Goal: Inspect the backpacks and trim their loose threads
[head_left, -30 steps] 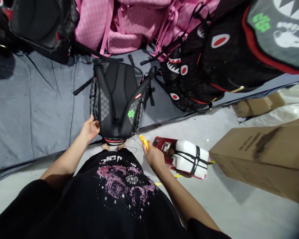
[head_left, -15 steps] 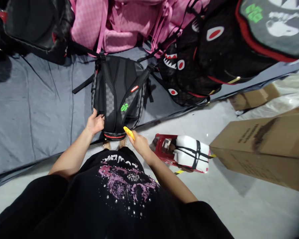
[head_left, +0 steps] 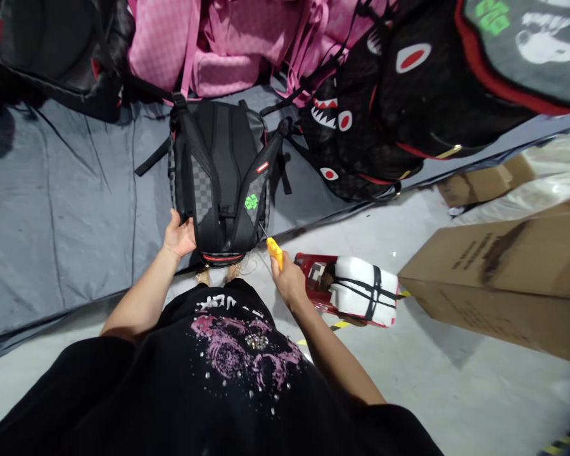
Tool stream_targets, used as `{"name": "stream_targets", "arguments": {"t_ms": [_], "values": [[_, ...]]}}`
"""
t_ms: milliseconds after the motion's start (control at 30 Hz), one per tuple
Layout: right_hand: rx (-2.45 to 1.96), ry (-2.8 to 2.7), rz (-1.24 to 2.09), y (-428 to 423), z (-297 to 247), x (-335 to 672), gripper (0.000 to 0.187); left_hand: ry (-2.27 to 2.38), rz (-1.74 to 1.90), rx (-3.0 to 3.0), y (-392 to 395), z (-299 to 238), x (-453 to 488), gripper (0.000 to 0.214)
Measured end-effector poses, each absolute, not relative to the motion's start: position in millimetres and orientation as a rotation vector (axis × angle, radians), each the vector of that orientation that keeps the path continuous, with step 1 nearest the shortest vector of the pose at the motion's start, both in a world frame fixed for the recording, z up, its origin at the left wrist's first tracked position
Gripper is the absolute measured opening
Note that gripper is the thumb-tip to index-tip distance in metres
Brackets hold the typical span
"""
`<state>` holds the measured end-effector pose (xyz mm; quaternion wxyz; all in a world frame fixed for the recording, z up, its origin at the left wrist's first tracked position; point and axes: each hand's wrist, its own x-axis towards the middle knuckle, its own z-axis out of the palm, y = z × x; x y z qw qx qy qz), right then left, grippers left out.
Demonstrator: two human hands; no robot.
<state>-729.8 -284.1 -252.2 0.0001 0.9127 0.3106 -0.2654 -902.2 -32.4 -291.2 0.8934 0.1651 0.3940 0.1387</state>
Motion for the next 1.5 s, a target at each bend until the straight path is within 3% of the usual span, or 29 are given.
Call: {"name": "stream_targets", "arguments": {"t_ms": [267, 467, 600, 733, 867, 967, 1100, 1167, 1300, 1367, 1500], "values": [[2.899, 0.93, -0.814, -280.3, -249.8, -725.4, 0.033, 0.629, 0.346, 0.251, -33.6, -294.4, -893.0, 0.101], [2.953, 0.9, -0.794, -274.6, -252.8, -723.0, 0.033, 0.65, 0.42, 0.269, -28.4, -300.4, -888.8, 0.093], [2.961, 0.839, -0.807, -315.4, -239.1, -743.0, 0.034, 0.654, 0.422, 0.297, -25.7, -300.9, -889.5, 0.089], [2.835, 0.942, -1.001, -349.1, -228.2, -786.8, 0.036, 0.618, 0.373, 0.304, -23.6, -300.7, -884.3, 0.086], [2.619, 1.126, -1.149, -322.8, -235.5, -806.1, 0.033, 0.604, 0.336, 0.39, -20.5, -296.3, -874.2, 0.082], [2.653, 1.033, -1.08, -302.3, -239.6, -797.0, 0.035, 0.699, 0.324, 0.69, -24.1, -286.9, -880.9, 0.079], [2.691, 0.916, -1.072, -305.1, -237.7, -788.3, 0.035, 1.039, 0.578, 1.357, -54.0, -270.8, -902.4, 0.06], [2.706, 0.908, -1.099, -309.2, -237.7, -789.5, 0.034, 0.976, 0.621, 1.725, -74.4, -266.6, -901.2, 0.064], [2.745, 0.873, -1.101, -311.9, -241.9, -792.2, 0.033, 0.519, 0.166, 2.653, -97.1, -274.9, -863.7, 0.093], [2.768, 0.866, -1.093, -312.9, -244.5, -792.0, 0.033, 0.514, -0.009, 2.789, -95.0, -283.2, -839.8, 0.102], [2.852, 0.868, -1.044, -313.2, -246.8, -791.4, 0.033, 0.596, 0.014, 2.781, -75.5, -280.4, -801.5, 0.088]]}}
